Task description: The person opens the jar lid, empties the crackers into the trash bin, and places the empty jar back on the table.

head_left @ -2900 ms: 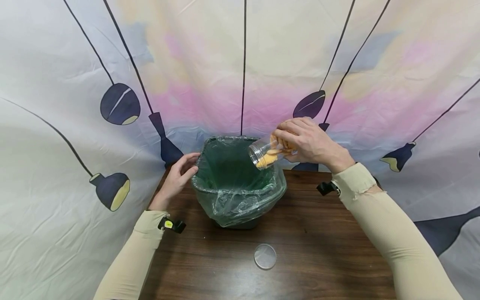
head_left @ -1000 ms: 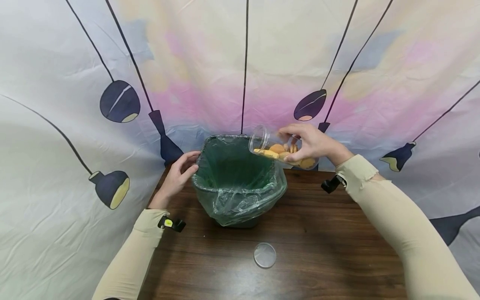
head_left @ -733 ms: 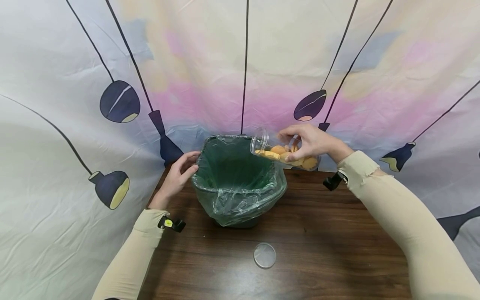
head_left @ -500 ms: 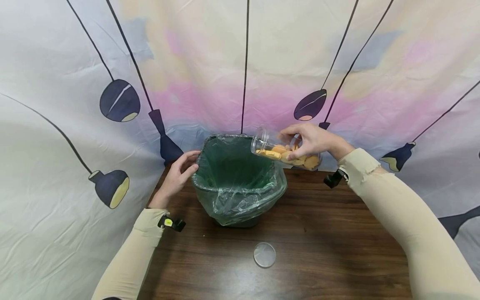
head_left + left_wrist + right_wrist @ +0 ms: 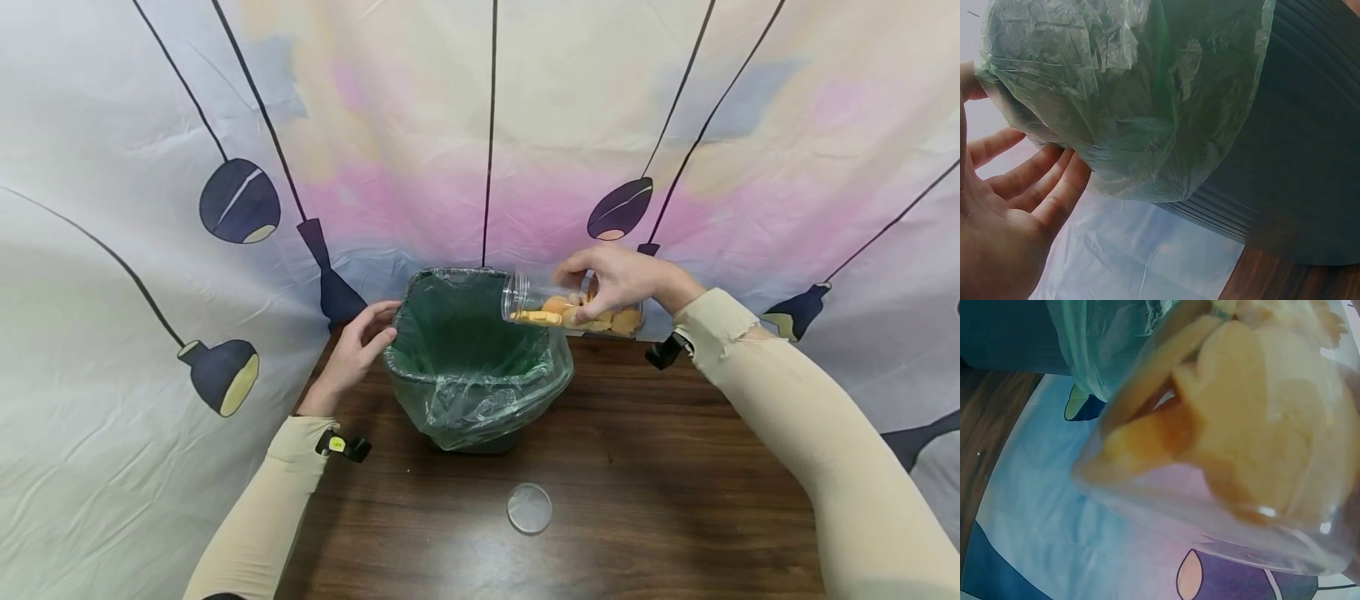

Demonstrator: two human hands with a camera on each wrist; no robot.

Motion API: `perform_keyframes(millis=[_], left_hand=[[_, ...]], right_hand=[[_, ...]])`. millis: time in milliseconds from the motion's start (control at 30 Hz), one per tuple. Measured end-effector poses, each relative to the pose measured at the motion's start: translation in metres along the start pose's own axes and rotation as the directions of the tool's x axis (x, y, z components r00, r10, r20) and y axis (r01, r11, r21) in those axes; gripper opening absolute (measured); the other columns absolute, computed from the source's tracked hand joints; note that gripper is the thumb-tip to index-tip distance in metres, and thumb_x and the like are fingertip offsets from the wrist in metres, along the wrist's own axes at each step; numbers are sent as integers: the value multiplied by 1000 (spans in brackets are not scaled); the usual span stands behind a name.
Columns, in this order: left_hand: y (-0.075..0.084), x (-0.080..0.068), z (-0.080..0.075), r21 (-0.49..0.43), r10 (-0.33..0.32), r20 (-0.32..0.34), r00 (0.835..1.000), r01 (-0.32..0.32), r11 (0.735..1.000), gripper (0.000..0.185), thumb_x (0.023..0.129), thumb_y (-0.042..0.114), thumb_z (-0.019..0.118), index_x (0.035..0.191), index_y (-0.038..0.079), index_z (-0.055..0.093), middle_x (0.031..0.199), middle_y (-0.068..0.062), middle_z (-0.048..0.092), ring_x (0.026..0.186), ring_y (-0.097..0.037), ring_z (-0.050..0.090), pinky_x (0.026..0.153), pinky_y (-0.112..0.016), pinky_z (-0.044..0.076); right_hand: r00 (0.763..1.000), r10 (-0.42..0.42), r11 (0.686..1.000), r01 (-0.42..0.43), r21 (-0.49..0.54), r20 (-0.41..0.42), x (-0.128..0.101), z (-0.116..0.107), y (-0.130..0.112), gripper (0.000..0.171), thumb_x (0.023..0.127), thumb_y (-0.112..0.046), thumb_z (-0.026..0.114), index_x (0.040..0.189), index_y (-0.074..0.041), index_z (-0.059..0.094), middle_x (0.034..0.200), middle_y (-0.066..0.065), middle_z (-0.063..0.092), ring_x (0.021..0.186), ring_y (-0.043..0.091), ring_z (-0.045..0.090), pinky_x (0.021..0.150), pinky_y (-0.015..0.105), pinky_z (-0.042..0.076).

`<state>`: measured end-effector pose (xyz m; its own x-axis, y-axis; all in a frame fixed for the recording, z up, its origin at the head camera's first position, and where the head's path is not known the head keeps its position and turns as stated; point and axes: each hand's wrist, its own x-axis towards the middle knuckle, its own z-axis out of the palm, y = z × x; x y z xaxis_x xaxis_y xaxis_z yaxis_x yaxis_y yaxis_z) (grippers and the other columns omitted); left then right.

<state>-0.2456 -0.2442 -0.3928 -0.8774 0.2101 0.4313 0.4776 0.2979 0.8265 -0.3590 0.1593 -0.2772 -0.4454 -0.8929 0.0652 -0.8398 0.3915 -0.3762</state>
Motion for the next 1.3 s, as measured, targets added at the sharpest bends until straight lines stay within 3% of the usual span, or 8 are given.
perform_keyframes(millis=[200, 400, 767, 1100, 1300], left_hand=[[-1, 0, 0, 4, 2, -3, 1000, -2, 1000, 42, 98, -2, 50, 138, -11, 44, 128, -33, 52, 109, -15, 56, 86, -12, 44], [-3, 0, 1, 3, -11, -7, 1000, 12, 1000, 42, 98, 0, 51, 139, -10, 44, 130, -31, 52, 111, -14, 54, 88, -12, 44], [-6, 0, 2, 10, -11, -2, 1000, 11, 1000, 42, 99, 0, 50, 140, -9, 44, 134, -30, 50, 121, -40, 48, 90, -15, 43], [-8, 2, 2, 11, -16, -2, 1000, 16, 1000, 43, 99, 1, 51, 140, -8, 44, 136, -29, 49, 124, -40, 47, 93, -21, 44], [-32, 4, 1, 3, -8, -12, 1000, 8, 1000, 44, 100, 3, 51, 143, 0, 45, 137, -24, 50, 125, -34, 48, 93, -19, 43]], right_hand=[[999, -21, 999, 23, -48, 41, 5, -1, -1, 51, 76, -39, 81, 115, -10, 67, 93, -2, 62, 79, 15, 58, 70, 30, 52], [997, -21, 998, 26, -58, 80, 7, -4, -4, 49, 77, -40, 80, 113, -9, 67, 88, -2, 61, 76, 14, 57, 69, 33, 52], [993, -19, 991, 34, -131, 120, 12, -7, -7, 37, 75, -43, 79, 99, -18, 65, 81, -1, 59, 69, 9, 52, 66, 29, 45], [986, -22, 986, 48, -160, 162, 16, -10, -9, 35, 75, -45, 78, 94, -20, 64, 79, -1, 58, 67, 10, 48, 64, 29, 42], [983, -2, 980, 38, -195, 182, 17, -11, -13, 35, 76, -44, 78, 89, -16, 62, 76, 2, 55, 64, 11, 44, 62, 29, 38]])
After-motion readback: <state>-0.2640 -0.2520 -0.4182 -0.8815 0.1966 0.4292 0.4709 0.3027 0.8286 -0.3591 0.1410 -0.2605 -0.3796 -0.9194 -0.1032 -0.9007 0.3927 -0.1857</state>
